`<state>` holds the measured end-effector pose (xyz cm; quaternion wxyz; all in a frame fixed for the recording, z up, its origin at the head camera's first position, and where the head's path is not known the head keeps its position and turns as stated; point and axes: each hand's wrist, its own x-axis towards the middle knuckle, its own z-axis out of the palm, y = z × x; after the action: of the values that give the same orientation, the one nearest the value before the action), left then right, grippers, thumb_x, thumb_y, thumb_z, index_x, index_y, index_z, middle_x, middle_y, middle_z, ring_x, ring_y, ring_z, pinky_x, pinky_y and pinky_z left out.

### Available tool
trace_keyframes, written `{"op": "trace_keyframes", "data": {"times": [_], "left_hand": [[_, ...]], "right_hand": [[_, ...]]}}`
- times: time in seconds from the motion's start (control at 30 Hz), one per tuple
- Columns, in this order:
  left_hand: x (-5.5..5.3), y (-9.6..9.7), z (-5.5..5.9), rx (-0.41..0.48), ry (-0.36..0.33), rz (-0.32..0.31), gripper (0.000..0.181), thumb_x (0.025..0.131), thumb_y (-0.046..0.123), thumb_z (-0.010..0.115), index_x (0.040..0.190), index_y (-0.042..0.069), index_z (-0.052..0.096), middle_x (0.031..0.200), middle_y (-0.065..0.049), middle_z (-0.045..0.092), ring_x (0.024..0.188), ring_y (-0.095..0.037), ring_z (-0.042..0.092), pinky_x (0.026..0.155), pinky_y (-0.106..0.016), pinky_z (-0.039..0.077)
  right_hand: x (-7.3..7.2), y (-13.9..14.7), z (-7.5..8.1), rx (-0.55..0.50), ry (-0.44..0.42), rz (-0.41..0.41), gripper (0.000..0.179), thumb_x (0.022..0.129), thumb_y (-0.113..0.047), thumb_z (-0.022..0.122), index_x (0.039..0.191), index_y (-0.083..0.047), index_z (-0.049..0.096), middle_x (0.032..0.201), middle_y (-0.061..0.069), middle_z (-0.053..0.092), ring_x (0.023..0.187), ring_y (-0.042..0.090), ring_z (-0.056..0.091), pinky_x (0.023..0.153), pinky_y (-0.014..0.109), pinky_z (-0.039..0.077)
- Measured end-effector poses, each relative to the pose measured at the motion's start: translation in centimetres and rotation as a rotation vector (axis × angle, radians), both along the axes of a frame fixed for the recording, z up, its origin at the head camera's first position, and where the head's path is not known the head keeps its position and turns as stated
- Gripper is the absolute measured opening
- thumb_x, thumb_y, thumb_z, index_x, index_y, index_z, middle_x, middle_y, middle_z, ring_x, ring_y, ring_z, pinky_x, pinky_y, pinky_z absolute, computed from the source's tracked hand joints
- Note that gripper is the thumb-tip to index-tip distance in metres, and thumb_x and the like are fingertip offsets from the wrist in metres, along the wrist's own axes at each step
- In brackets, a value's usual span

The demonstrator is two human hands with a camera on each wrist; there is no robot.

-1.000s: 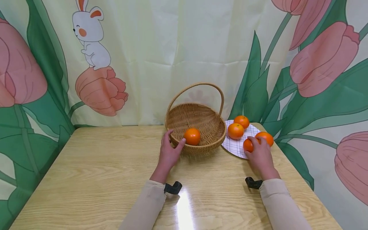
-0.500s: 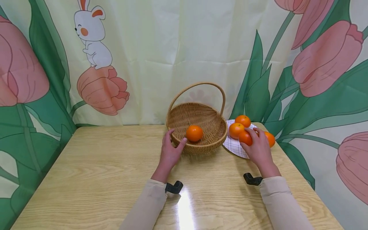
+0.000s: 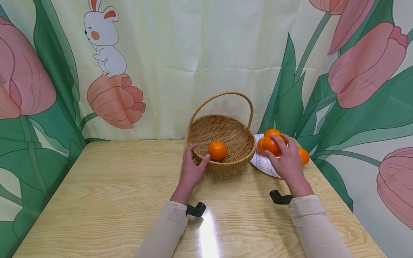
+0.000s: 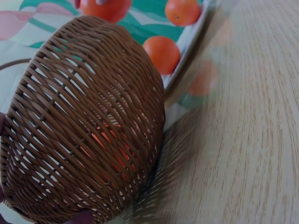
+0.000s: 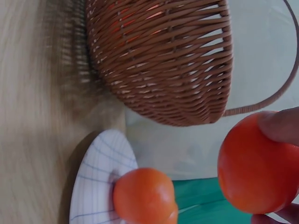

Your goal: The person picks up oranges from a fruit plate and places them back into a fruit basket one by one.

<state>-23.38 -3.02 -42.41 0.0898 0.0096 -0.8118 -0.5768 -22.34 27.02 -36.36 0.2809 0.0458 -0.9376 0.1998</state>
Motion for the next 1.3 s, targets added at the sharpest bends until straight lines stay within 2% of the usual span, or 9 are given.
{"op": "trace_keyframes", "data": {"times": [0.43, 0.83, 0.93, 1.13, 1.3], "left_hand": [[0.0, 0.1, -0.1, -0.010, 0.001, 0.001, 0.076, 0.072, 0.070, 0.054, 0.135, 0.036, 0.029, 0.141, 0.001, 0.030, 0.124, -0.029, 0.039, 0.094, -0.051, 0.042], [0.1, 0.3, -0.2, 0.001, -0.015, -0.005, 0.076, 0.071, 0.072, 0.053, 0.134, 0.039, 0.029, 0.143, 0.002, 0.028, 0.125, -0.031, 0.038, 0.093, -0.051, 0.043], [0.0, 0.4, -0.2, -0.001, -0.014, 0.000, 0.072, 0.074, 0.067, 0.055, 0.134, 0.039, 0.029, 0.143, 0.002, 0.029, 0.125, -0.030, 0.039, 0.093, -0.052, 0.043], [0.0, 0.4, -0.1, -0.016, -0.020, 0.007, 0.068, 0.078, 0.059, 0.058, 0.135, 0.037, 0.029, 0.142, 0.001, 0.030, 0.123, -0.030, 0.040, 0.091, -0.051, 0.044], [0.0, 0.3, 0.0, -0.021, -0.026, 0.014, 0.070, 0.074, 0.067, 0.055, 0.134, 0.041, 0.028, 0.142, 0.002, 0.029, 0.123, -0.028, 0.041, 0.090, -0.050, 0.045]], "right_hand": [[-0.2, -1.4, 1.4, -0.028, 0.059, 0.055, 0.056, 0.080, -0.027, 0.068, 0.132, -0.026, 0.047, 0.137, 0.015, 0.036, 0.118, 0.040, 0.041, 0.085, 0.060, 0.043], [-0.6, -3.1, 1.7, -0.023, 0.133, 0.122, 0.054, 0.077, -0.025, 0.072, 0.127, -0.022, 0.052, 0.135, 0.016, 0.039, 0.116, 0.041, 0.044, 0.083, 0.055, 0.048], [-0.8, -3.6, 1.8, -0.028, 0.158, 0.142, 0.054, 0.076, -0.024, 0.073, 0.127, -0.022, 0.053, 0.134, 0.016, 0.040, 0.117, 0.039, 0.044, 0.082, 0.055, 0.049], [-1.3, -4.8, 1.8, -0.041, 0.155, 0.179, 0.054, 0.075, -0.023, 0.073, 0.125, -0.022, 0.053, 0.134, 0.015, 0.040, 0.115, 0.039, 0.045, 0.082, 0.054, 0.049], [-1.9, -5.7, 1.8, -0.015, 0.163, 0.221, 0.054, 0.076, -0.025, 0.073, 0.125, -0.022, 0.053, 0.132, 0.016, 0.041, 0.112, 0.038, 0.048, 0.084, 0.053, 0.048]]}}
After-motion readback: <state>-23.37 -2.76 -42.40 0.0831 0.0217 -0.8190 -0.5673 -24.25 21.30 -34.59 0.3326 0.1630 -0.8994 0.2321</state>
